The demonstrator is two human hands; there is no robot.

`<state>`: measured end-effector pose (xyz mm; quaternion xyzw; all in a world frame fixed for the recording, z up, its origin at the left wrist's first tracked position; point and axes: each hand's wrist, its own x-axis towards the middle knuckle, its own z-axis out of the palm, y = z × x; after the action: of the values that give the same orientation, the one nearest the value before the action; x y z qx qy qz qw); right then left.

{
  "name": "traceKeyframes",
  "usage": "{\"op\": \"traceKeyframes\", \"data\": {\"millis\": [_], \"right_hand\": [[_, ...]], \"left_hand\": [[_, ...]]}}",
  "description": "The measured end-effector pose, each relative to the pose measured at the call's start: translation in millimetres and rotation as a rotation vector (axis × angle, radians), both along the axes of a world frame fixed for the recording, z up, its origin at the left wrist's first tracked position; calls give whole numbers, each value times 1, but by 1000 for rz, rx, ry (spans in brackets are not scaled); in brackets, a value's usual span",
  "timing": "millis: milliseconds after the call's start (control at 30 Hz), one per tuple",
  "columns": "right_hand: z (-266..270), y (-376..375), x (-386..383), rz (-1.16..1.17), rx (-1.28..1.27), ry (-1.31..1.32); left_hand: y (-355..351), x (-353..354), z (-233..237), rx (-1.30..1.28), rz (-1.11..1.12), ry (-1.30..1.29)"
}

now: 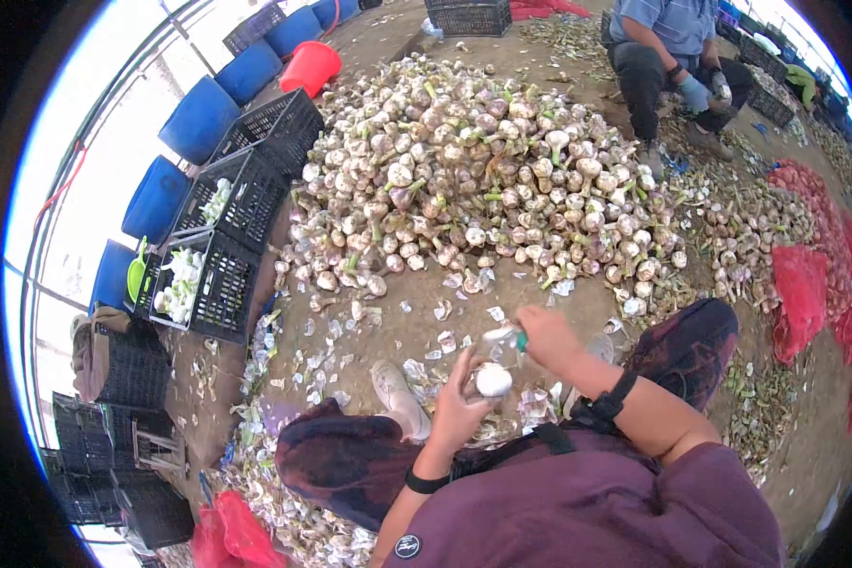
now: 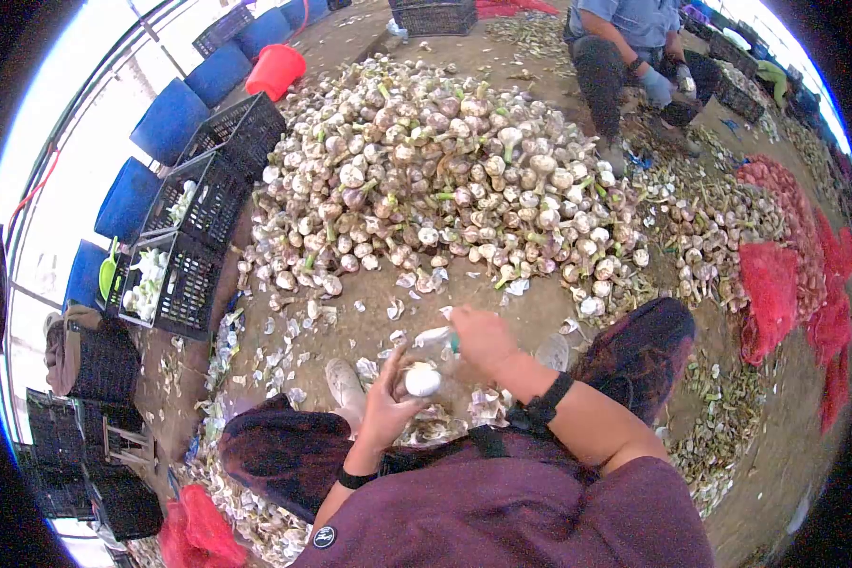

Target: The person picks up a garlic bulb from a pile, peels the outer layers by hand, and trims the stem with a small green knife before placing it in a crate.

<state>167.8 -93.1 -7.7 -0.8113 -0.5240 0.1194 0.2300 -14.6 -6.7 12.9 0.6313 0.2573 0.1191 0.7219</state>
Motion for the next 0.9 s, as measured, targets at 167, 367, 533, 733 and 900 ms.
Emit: {"op": "traceKeyframes", "data": {"millis": [167,367,533,733,900], "right_hand": [[-8,-14,9,-58,-5,962],[16,-7,-19,43,169,873],[42,-7,-19,176,63,786],[37,-5,2,192,-282,608],[43,6,-36,134,369,272]], "left_hand": [[-2,5,7,-79,70,-97],[-2,9,-1,326,77,-16],[-2,8,10,539,154,101],[0,8,-10,509,209,46],[-3,10,-1,686,172,225]]}}
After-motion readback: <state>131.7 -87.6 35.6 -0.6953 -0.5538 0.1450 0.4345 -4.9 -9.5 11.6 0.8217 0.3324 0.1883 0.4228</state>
